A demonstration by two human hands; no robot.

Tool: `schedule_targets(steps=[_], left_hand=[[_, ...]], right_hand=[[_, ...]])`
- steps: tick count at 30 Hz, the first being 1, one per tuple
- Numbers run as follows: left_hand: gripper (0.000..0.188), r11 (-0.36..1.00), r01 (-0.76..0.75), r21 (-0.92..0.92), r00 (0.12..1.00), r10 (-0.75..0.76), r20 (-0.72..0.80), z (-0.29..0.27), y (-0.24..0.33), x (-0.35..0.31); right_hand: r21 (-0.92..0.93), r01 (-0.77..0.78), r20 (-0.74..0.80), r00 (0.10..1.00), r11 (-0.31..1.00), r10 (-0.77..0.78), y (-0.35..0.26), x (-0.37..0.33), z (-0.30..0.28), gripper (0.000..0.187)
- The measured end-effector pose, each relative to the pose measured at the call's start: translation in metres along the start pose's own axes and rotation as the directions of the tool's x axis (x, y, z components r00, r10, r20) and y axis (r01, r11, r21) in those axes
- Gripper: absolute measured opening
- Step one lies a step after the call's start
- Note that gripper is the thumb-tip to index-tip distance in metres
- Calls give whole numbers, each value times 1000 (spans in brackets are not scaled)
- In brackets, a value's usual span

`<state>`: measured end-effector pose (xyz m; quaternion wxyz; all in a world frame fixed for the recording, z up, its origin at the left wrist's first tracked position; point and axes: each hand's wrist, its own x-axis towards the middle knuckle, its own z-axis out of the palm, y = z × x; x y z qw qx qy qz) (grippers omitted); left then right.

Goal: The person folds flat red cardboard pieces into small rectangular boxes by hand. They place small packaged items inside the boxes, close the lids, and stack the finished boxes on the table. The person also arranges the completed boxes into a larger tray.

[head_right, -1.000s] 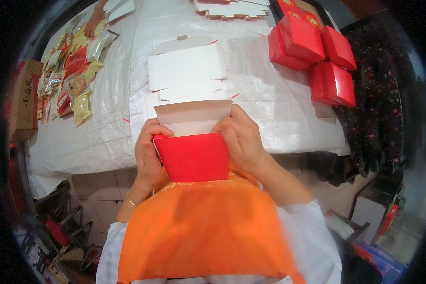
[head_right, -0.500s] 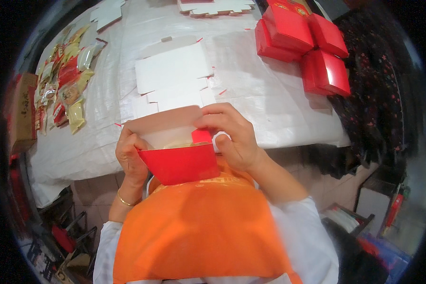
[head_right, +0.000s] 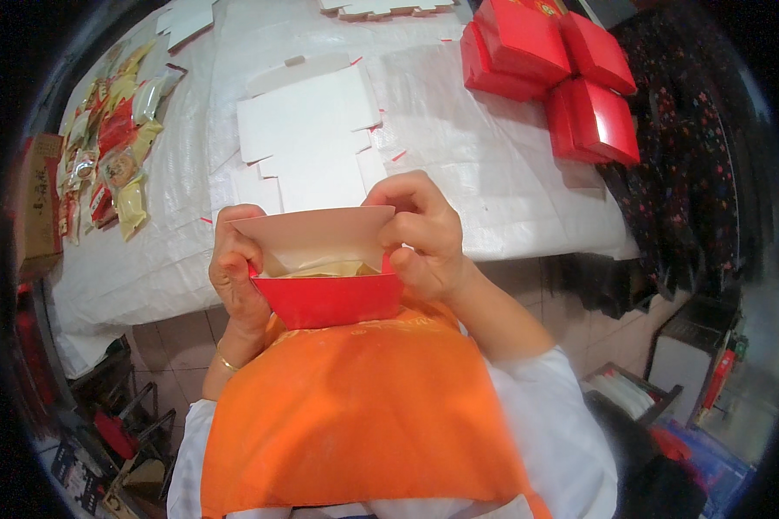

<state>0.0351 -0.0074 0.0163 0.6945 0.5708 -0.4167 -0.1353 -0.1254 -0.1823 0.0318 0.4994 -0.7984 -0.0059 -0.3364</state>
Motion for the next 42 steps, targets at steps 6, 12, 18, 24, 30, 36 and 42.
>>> schedule_targets(steps=[6,12,18,24,30,36,42], left_hand=[[55,1000,13,-25,999,-12,36,0,1,4],[49,991,64,-116,998,-62,25,2,1,1],[38,922,129,-365,984,-165,-68,9,-7,-13],[23,977,169,-132,985,-171,-6,-6,4,-6],[26,960,268,83,960,-273,63,-13,20,5],[33,961,32,275,970,-96,223,-26,20,13],[24,953,99,288,926,-194,324,-31,37,34]], right_hand=[[39,37,-64,997,999,-34,1,-1,5,60],[1,8,-23,1000,1000,-8,5,-3,0,39],[337,-223,-271,908,915,320,-1,-2,21,15],[30,-376,-119,919,926,376,-4,-1,7,24],[-96,-220,-22,976,971,219,2,3,3,25],[-132,-243,11,969,961,246,-6,10,-3,20],[-90,-386,46,919,918,391,-22,14,-9,25]])
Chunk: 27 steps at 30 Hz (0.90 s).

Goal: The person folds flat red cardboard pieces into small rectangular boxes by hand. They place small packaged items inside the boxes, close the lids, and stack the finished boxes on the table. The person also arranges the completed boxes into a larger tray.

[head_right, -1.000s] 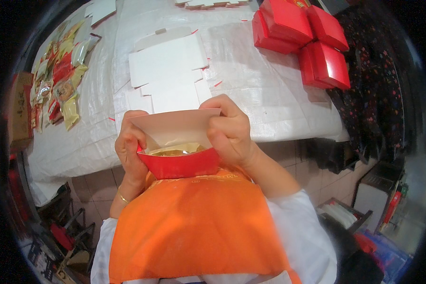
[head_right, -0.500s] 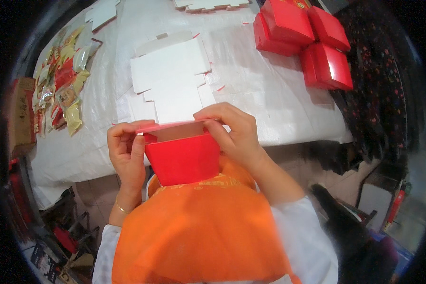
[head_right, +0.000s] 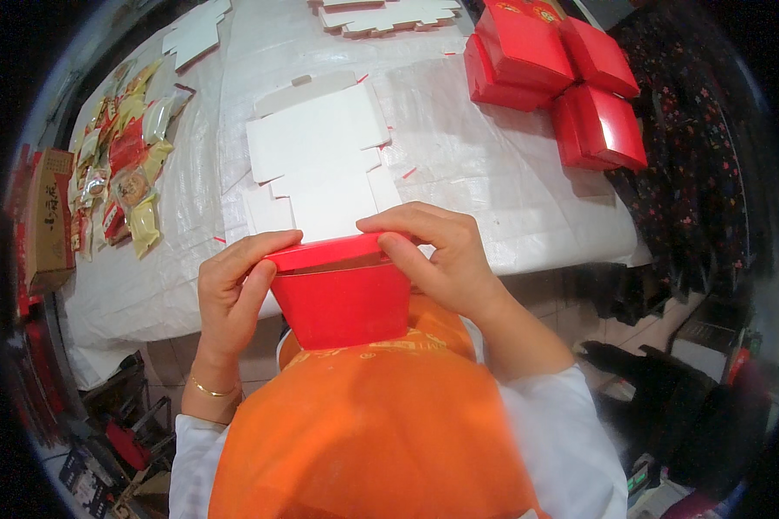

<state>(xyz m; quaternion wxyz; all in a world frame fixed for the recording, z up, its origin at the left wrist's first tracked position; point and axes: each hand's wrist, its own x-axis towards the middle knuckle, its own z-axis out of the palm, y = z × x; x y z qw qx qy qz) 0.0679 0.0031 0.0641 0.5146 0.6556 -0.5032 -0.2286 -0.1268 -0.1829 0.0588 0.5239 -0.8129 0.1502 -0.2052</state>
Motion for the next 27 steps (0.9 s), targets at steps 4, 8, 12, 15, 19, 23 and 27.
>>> schedule_targets(steps=[4,8,12,15,19,23,27], left_hand=[[23,1000,-18,2,999,18,31,-1,0,2],[23,998,-56,8,995,55,87,-3,0,5],[24,994,-87,64,984,76,159,-8,3,9],[30,994,-66,86,976,47,211,-13,6,10],[29,993,-90,78,979,74,190,-10,1,4],[29,994,-107,-4,988,107,110,3,-8,-4],[27,994,-71,-81,997,71,0,26,-20,-7]], right_hand=[[66,-12,-25,1000,998,14,1,-5,4,23],[90,4,-54,999,996,1,4,-12,6,23],[125,2,-12,1000,992,0,6,-17,5,26],[91,35,67,997,995,-42,4,-14,1,31],[130,73,163,982,989,-94,3,-9,-5,34],[144,127,222,962,981,-157,8,-6,-9,37],[82,104,241,963,991,-121,10,-2,-8,38]])
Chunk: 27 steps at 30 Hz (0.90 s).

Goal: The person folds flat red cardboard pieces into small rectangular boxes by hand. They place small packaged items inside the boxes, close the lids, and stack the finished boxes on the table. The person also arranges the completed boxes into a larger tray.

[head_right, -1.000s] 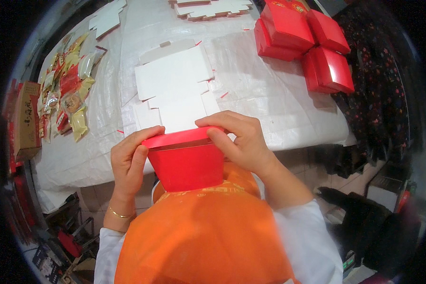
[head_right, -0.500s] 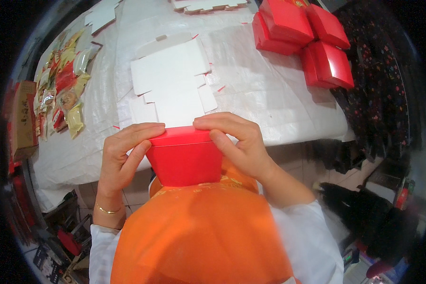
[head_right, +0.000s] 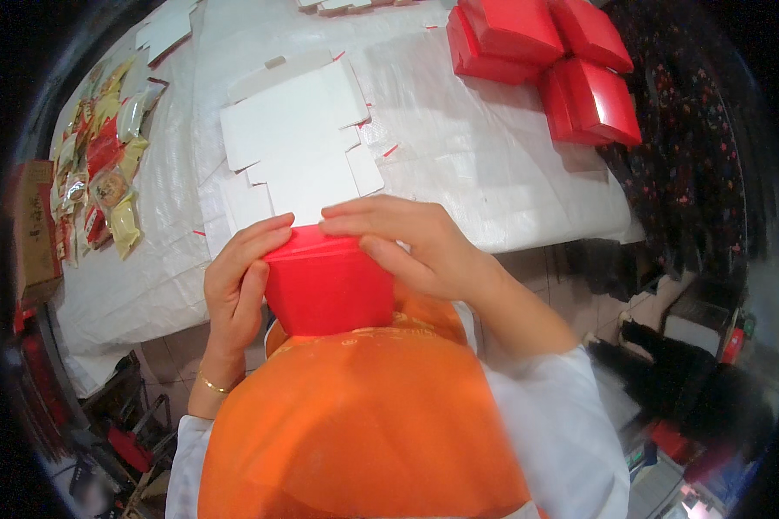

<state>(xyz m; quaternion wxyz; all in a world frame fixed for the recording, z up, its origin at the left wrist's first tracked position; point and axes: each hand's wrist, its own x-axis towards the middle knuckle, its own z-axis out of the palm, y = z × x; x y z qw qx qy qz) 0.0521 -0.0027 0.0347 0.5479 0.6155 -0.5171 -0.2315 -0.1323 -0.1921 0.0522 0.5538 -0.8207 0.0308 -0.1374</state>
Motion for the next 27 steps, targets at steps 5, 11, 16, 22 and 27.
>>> schedule_targets(steps=[5,11,16,22,27], left_hand=[[24,962,58,-267,985,-99,-144,26,-21,-14],[21,942,41,-333,977,-108,-185,40,-32,-16],[19,922,184,-341,961,-242,-137,50,-33,-9],[46,786,317,-531,890,-440,-118,53,-35,-15],[63,734,412,-540,863,-504,-26,55,-21,-19]], right_hand=[[38,-38,-20,999,999,38,8,1,14,38],[-55,-62,-196,979,997,50,8,-5,19,38],[143,-200,-400,884,969,242,27,-16,62,38],[376,-344,-375,793,860,481,38,-10,66,72],[513,-368,-315,759,776,569,42,-30,69,86]])
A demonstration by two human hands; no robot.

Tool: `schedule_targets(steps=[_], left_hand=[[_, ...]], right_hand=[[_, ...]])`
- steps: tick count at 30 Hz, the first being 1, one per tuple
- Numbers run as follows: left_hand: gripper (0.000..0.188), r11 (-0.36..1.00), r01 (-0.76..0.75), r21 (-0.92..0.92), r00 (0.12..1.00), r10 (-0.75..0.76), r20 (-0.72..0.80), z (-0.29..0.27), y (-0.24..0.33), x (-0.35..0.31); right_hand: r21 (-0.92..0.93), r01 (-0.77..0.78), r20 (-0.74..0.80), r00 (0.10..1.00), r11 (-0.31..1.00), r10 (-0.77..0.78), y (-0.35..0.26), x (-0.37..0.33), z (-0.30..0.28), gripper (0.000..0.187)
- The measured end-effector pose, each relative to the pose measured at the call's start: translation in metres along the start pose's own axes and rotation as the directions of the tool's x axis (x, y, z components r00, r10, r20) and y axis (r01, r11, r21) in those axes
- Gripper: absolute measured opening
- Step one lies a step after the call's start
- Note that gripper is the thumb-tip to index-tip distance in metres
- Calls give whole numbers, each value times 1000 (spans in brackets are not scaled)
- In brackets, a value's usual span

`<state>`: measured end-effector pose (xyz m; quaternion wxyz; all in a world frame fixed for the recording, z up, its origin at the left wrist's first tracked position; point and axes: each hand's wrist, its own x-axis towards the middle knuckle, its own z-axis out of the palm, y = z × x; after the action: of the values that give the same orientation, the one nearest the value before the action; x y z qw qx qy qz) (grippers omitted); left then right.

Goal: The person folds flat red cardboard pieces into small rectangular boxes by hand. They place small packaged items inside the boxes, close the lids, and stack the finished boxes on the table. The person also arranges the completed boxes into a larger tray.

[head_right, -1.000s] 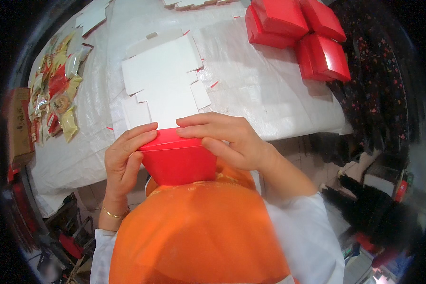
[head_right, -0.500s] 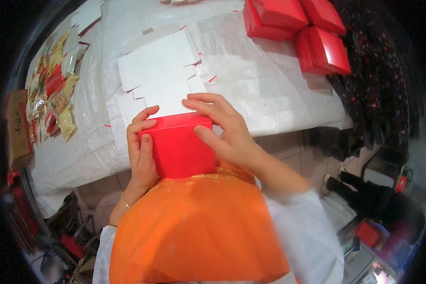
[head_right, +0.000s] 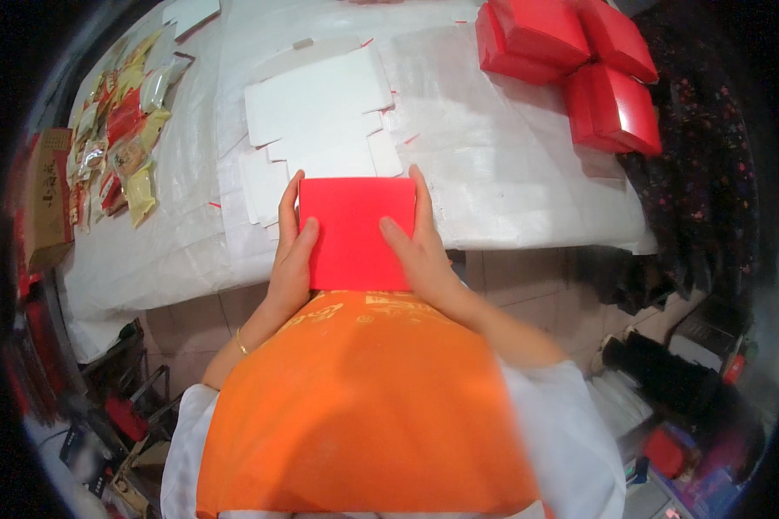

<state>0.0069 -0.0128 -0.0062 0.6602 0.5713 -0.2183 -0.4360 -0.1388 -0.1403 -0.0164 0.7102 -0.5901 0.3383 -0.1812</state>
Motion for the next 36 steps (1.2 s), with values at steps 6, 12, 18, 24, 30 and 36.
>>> schedule_targets(steps=[6,12,18,24,30,36], left_hand=[[61,993,-102,-52,994,100,-34,4,-2,33],[64,984,-172,-43,985,171,-21,57,25,72],[65,957,-281,72,950,267,161,79,27,85],[59,967,-153,204,986,135,102,50,7,77],[38,704,-305,642,910,413,-21,-16,-24,69],[61,272,-211,939,845,533,36,-82,-31,82]], right_hand=[[-252,272,-4,959,929,-282,19,39,-4,85],[-94,163,-88,981,982,-172,-42,40,-46,83],[-235,337,-430,805,912,-408,-79,63,-181,77],[-203,303,-547,753,931,-365,-150,78,-330,63],[-986,-92,-155,191,140,-969,-145,101,-285,45],[-673,457,-66,747,582,-662,-47,137,-103,18]])
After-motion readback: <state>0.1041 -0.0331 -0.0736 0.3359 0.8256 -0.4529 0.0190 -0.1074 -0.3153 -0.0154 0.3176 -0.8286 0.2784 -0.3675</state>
